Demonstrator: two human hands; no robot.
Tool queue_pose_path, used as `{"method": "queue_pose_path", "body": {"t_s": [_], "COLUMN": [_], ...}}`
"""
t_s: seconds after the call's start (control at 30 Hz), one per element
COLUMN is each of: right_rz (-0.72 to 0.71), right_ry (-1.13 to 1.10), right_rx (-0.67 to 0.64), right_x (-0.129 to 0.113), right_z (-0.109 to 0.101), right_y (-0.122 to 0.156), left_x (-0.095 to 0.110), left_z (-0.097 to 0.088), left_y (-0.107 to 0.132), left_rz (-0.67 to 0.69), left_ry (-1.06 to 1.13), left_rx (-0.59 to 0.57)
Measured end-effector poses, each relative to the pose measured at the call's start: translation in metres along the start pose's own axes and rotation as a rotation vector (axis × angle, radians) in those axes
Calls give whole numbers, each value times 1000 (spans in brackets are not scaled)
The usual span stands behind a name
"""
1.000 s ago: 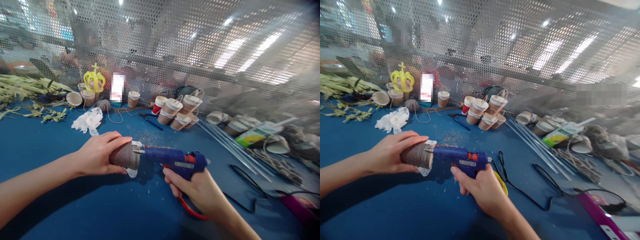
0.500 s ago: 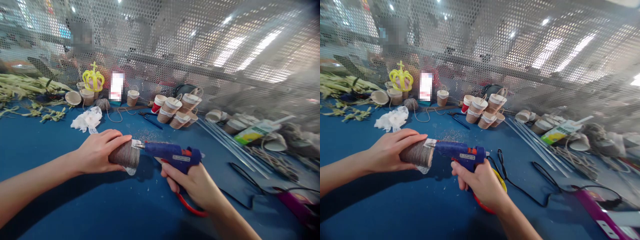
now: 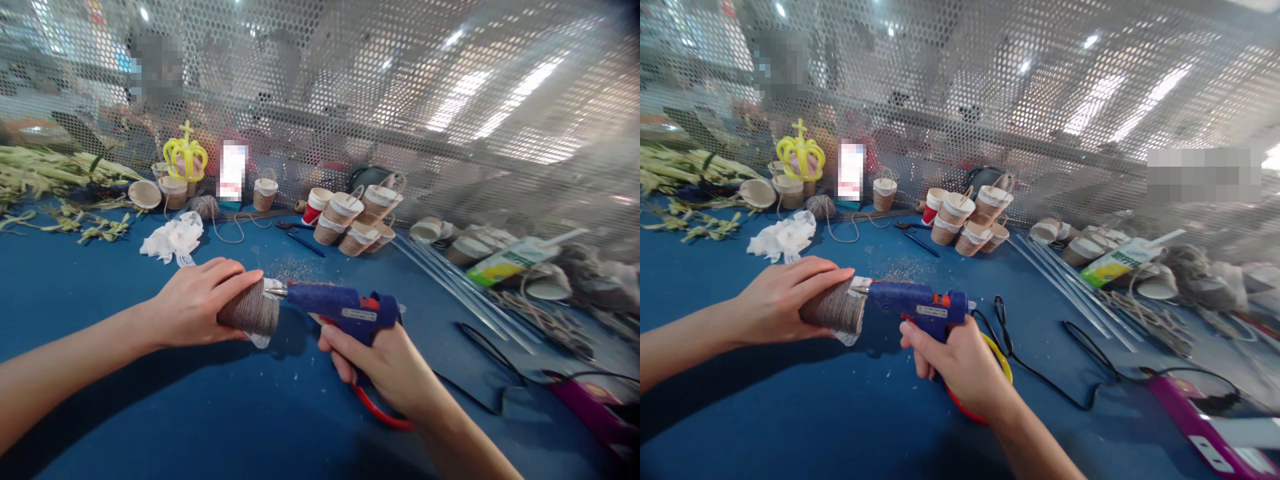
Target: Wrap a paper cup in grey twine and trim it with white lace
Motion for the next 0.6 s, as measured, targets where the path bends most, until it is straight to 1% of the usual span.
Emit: {"method": "queue_pose_path", "body": {"t_s": [0.2, 0.3, 0.37, 0.43, 0.6], "right_rz": [51, 18, 2, 24, 78], "right_ry": [29, 50, 60, 71, 100], "right_rx": [39, 31, 53, 82, 95], "right_x": [2, 0, 0, 1, 2], "right_z": [0, -2, -5, -7, -5], "right_y": [5, 4, 2, 2, 6], "left_x": [-1, 0, 1, 3, 1], "left_z": [1, 1, 1, 0, 2], "left_y": [1, 1, 0, 0, 0], "left_rz": [-6, 7, 20, 31, 22], "left_ry": [-2, -20, -38, -56, -70], "left_rx": [-1, -8, -11, -11, -16]}}
Point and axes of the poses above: each hand's wrist, its own y-axis away from the middle knuckle, its own z-axis out of the palm, x = y × z, the point moved 9 cm from there along -y, towards the middle knuckle, and after that the axes turned 8 degrees about z, right-handed, at the moved point
